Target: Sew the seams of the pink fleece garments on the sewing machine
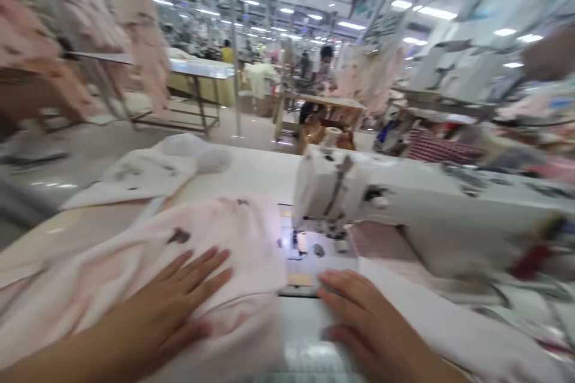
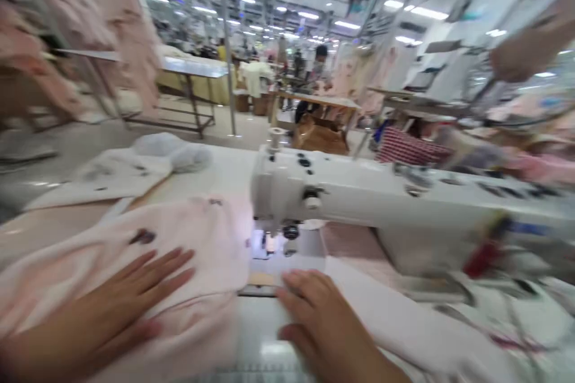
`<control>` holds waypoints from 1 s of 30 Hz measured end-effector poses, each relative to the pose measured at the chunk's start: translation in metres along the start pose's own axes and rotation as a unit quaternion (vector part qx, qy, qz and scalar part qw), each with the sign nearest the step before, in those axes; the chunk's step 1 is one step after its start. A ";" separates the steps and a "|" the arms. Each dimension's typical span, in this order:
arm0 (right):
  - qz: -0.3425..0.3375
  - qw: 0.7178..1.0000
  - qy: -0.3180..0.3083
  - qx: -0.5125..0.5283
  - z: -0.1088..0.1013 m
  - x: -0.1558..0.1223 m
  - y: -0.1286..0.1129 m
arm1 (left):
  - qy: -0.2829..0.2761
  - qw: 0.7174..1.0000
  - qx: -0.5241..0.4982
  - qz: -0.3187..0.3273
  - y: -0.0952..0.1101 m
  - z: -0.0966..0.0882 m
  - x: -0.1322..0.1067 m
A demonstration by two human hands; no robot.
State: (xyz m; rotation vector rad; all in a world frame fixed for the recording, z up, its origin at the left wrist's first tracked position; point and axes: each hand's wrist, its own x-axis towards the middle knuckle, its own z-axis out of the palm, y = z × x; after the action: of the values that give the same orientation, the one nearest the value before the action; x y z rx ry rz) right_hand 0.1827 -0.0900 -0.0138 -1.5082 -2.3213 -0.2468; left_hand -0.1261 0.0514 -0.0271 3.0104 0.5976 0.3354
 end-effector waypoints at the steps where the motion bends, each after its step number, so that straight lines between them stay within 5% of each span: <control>1: 0.001 0.999 -0.007 0.037 0.002 0.000 0.004 | -0.033 0.999 0.007 0.000 0.006 -0.007 0.006; 7: -0.053 0.991 -0.042 0.117 0.021 0.027 -0.028 | -0.088 0.994 -0.055 -0.046 0.042 -0.013 0.074; 13: -0.060 0.979 -0.073 0.180 0.022 0.034 -0.028 | -0.073 0.995 -0.052 -0.032 0.040 -0.004 0.079; 18: -0.033 0.994 -0.074 0.079 0.030 0.047 -0.019 | -0.059 0.994 -0.063 -0.064 0.029 0.000 0.091; 22: 0.016 0.987 -0.134 0.087 0.039 0.050 -0.016 | -0.088 0.989 -0.101 -0.065 0.025 0.003 0.104; 25: 0.045 0.982 -0.150 0.109 0.039 0.048 -0.009 | -0.059 0.994 -0.086 -0.034 0.026 0.005 0.104; 28: 0.070 0.982 -0.155 0.086 0.035 0.045 0.005 | 0.028 0.997 -0.024 0.068 0.027 0.010 0.092; 30: 0.085 0.981 -0.158 0.074 0.032 0.043 0.016 | 0.038 0.991 0.008 0.127 0.026 0.015 0.081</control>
State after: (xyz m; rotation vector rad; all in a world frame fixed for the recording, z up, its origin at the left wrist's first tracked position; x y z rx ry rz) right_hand 0.1751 -0.0362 -0.0273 -1.7626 -2.3593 0.2199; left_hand -0.0398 0.0585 -0.0233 3.1034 0.2189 0.4624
